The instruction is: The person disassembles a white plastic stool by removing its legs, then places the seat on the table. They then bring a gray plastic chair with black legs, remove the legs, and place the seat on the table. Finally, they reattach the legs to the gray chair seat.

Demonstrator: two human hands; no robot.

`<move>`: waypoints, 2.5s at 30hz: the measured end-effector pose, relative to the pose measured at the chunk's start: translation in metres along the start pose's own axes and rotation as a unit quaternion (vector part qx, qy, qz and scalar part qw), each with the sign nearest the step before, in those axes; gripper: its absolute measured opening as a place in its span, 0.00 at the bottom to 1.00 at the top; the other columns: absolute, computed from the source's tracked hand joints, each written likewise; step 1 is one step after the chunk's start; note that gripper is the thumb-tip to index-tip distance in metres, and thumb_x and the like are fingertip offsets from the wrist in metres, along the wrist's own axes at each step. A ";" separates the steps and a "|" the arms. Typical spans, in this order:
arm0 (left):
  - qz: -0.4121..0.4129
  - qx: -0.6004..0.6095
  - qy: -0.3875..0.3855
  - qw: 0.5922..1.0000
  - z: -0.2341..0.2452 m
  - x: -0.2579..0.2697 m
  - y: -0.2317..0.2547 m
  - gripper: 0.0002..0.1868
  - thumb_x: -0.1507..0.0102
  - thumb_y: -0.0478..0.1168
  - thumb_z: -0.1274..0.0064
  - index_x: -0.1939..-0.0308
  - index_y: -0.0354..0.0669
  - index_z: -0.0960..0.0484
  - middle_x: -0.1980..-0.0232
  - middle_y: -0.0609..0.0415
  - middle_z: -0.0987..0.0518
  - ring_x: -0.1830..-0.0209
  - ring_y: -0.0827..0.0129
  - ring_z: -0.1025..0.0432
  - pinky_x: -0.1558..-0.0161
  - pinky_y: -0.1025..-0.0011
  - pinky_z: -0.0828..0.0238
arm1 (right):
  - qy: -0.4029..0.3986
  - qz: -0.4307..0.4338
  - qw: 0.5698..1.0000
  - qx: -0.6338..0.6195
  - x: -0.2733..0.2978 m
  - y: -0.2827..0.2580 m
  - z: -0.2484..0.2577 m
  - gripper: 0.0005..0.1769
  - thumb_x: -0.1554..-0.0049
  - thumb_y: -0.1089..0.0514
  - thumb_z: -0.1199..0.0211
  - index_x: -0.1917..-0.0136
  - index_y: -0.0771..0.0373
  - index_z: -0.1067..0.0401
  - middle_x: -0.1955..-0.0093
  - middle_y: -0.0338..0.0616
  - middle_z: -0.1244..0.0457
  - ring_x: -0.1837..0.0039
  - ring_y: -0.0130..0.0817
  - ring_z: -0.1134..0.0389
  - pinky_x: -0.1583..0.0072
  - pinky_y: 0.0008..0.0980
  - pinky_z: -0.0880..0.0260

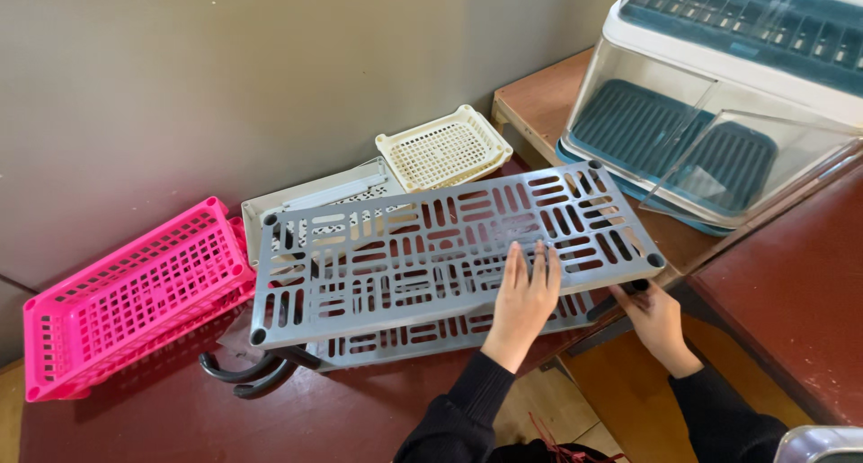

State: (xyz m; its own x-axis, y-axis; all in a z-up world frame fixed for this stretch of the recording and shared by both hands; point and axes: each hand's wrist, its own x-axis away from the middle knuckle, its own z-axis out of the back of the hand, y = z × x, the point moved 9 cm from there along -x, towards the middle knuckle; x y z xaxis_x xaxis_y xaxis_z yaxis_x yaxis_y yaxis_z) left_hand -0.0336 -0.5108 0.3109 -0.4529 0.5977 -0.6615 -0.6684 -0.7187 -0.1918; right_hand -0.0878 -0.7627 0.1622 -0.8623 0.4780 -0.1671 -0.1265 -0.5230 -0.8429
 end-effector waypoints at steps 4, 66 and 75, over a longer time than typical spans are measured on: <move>-0.012 0.017 0.016 1.000 0.007 0.012 -0.013 0.23 0.34 0.38 0.48 0.34 0.38 0.24 0.36 0.47 0.20 0.41 0.49 0.23 0.27 0.55 0.38 | -0.151 -0.012 0.988 -0.040 -0.009 0.046 -0.005 0.21 0.42 0.57 0.33 0.39 0.71 0.27 0.50 0.49 0.28 0.47 0.34 0.26 0.44 0.32 0.26; 0.001 -0.010 0.141 0.990 0.097 -0.008 -0.034 0.08 0.32 0.37 0.42 0.50 0.41 0.20 0.39 0.53 0.18 0.49 0.57 0.19 0.43 0.62 0.20 | -0.186 -0.042 0.895 -0.403 -0.121 -0.056 -0.053 0.34 0.41 0.57 0.35 0.25 0.67 0.38 0.32 0.51 0.37 0.34 0.42 0.33 0.35 0.42 0.29; 0.013 -0.022 0.150 0.988 0.104 -0.018 -0.039 0.08 0.31 0.37 0.43 0.49 0.40 0.21 0.39 0.52 0.19 0.49 0.58 0.19 0.43 0.62 0.20 | -0.045 0.365 0.930 -0.002 -0.067 -0.143 -0.007 0.41 0.42 0.43 0.35 0.27 0.72 0.43 0.32 0.55 0.40 0.33 0.43 0.35 0.35 0.38 0.31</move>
State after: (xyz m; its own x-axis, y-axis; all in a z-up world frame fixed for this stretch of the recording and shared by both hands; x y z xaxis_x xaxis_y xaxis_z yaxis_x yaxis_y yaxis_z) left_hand -0.0603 -0.4562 0.4052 -0.2695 0.4512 -0.8508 -0.6302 -0.7506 -0.1985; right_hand -0.0081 -0.7151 0.2904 -0.7550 -0.0656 -0.6524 0.5114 -0.6817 -0.5233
